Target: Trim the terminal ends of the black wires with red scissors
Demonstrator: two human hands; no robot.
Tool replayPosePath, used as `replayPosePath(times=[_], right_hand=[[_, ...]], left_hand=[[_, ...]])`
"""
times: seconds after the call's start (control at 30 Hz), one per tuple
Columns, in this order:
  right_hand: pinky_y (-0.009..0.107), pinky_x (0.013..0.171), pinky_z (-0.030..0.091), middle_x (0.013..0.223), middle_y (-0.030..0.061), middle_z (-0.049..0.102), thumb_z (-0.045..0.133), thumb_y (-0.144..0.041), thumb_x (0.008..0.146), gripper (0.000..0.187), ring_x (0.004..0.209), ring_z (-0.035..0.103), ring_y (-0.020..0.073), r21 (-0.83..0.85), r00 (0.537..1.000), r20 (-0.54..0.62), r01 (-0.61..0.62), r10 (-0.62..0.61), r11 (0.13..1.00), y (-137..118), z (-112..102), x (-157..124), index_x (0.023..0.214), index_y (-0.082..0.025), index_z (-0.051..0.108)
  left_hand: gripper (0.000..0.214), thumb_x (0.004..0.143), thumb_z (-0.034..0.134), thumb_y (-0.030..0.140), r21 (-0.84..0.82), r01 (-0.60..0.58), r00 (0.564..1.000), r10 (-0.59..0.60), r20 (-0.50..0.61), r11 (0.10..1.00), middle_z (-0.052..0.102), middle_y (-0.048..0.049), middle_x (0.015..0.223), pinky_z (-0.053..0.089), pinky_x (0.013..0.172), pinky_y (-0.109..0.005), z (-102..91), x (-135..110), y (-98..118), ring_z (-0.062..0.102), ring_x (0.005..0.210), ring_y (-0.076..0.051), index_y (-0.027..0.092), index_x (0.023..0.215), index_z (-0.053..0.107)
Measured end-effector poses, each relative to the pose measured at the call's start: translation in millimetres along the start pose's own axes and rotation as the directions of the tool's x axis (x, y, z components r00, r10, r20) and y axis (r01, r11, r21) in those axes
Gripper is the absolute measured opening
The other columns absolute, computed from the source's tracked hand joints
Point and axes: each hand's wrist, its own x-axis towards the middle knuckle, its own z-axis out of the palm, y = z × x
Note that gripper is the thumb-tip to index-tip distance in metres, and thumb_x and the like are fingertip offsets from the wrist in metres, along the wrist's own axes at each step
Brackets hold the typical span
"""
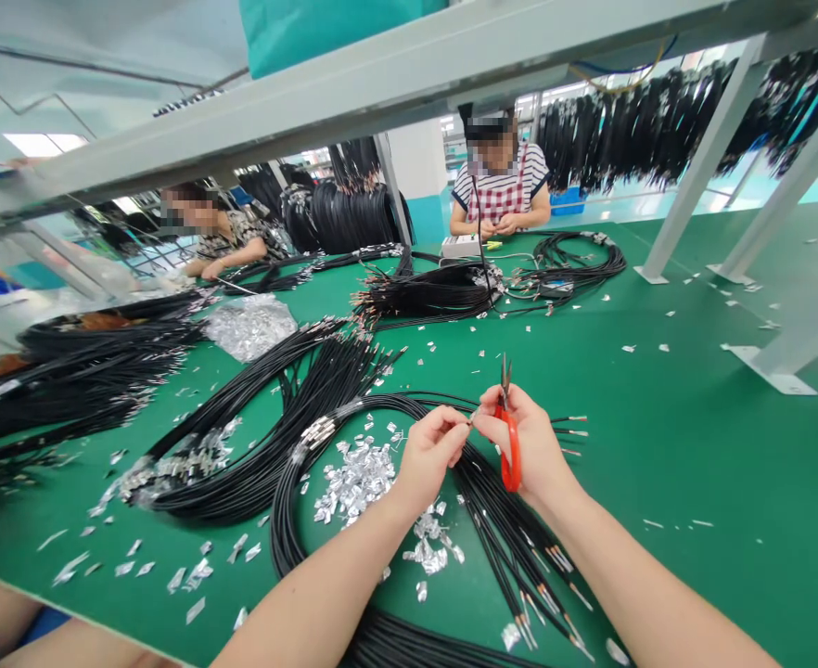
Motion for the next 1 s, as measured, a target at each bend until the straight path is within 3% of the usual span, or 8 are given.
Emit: replayPosePath(times=[0.13,0.27,0.37,0.5,0.6,0.7,0.8,1.0], right_hand=[[0.024,0.052,0.034,0.062,-0.0058,0.051,0.074,-0.022,0.056,0.032,0.053,0.047,0.0086,0.102,0.994,0.066,-0.097,0.091,0.99,0.9,0.9,-2.7,0.075,-0.021,0.048],[0.025,0.054,0.036,0.062,-0.0057,0.052,0.071,-0.02,0.057,0.031,0.054,0.049,0.0098,0.212,0.983,0.107,-0.17,0.15,0.963,7.1,3.8,-4.3,0.075,-0.022,0.045],[0.024,0.053,0.035,0.062,-0.0058,0.052,0.07,-0.019,0.057,0.03,0.054,0.048,0.0093,0.181,0.989,0.092,-0.134,0.119,0.974,10.1,3.0,-3.0,0.074,-0.022,0.045],[0.023,0.052,0.033,0.063,-0.0053,0.051,0.067,-0.02,0.058,0.027,0.054,0.045,0.0087,0.054,0.994,0.098,-0.043,0.038,0.998,7.4,-1.2,-1.4,0.073,-0.022,0.044],[0.023,0.053,0.034,0.063,-0.0048,0.05,0.065,-0.021,0.061,0.023,0.056,0.044,0.009,-0.044,0.988,0.149,0.041,-0.034,0.998,3.4,-3.5,-2.0,0.072,-0.022,0.045],[0.024,0.056,0.036,0.063,-0.0044,0.048,0.062,-0.022,0.063,0.018,0.058,0.044,0.0096,-0.183,0.968,0.205,0.181,-0.142,0.966,1.4,-3.7,-2.7,0.069,-0.021,0.045],[0.024,0.056,0.037,0.062,-0.0041,0.047,0.058,-0.021,0.064,0.014,0.057,0.044,0.0101,-0.325,0.942,0.242,0.303,-0.231,0.896,2.0,-2.7,-3.1,0.067,-0.021,0.045],[0.024,0.053,0.034,0.062,-0.0049,0.045,0.052,-0.017,0.064,0.01,0.055,0.041,0.0097,-0.47,0.938,0.14,0.344,-0.315,0.813,-0.4,-4.5,-3.8,0.07,-0.022,0.046]], left_hand=[[0.013,0.082,0.049,0.02,0.389,-0.368,0.917,0.398,0.003,0.845,0.054,-0.0013,0.067,0.038,0.061,-0.025,-2.8,-3.2,-2.2,0.048,0.063,-0.011,0.016,0.072,0.056],[0.015,0.084,0.044,0.017,0.518,-0.466,0.854,0.517,0.053,0.717,0.054,-0.0034,0.068,0.038,0.062,-0.027,-3.4,-5.6,-5.8,0.049,0.064,-0.013,0.017,0.073,0.055],[0.017,0.084,0.044,0.019,0.476,-0.391,0.907,0.418,0.053,0.788,0.055,-0.0029,0.068,0.038,0.062,-0.026,-1.7,-6.4,-3.1,0.048,0.063,-0.013,0.017,0.071,0.055],[0.015,0.08,0.051,0.028,0.167,-0.048,0.997,0.037,0.069,0.985,0.052,0.0008,0.061,0.035,0.055,-0.023,-1.0,-2.9,3.4,0.044,0.056,-0.01,0.017,0.071,0.057],[0.021,0.071,0.062,0.035,-0.142,0.269,0.947,-0.234,0.22,0.953,0.038,0.0059,0.049,0.02,0.043,-0.021,-5.9,2.5,3.2,0.028,0.042,-0.005,0.015,0.071,0.056],[0.028,0.062,0.069,0.037,-0.281,0.428,0.874,-0.314,0.371,0.859,0.033,0.0076,0.047,0.011,0.042,-0.021,-13.5,6.6,-0.5,0.022,0.04,-0.003,0.015,0.069,0.054],[0.028,0.062,0.069,0.038,-0.247,0.394,0.88,-0.286,0.378,0.885,0.033,0.0075,0.047,0.013,0.042,-0.021,-17.6,7.5,-2.4,0.023,0.04,-0.003,0.015,0.066,0.053],[0.01,0.074,0.055,0.026,0.167,0.019,0.994,-0.036,0.104,0.986,0.05,0.0022,0.06,0.034,0.053,-0.022,-7.0,4.2,8.5,0.043,0.055,-0.009,0.016,0.07,0.057]])
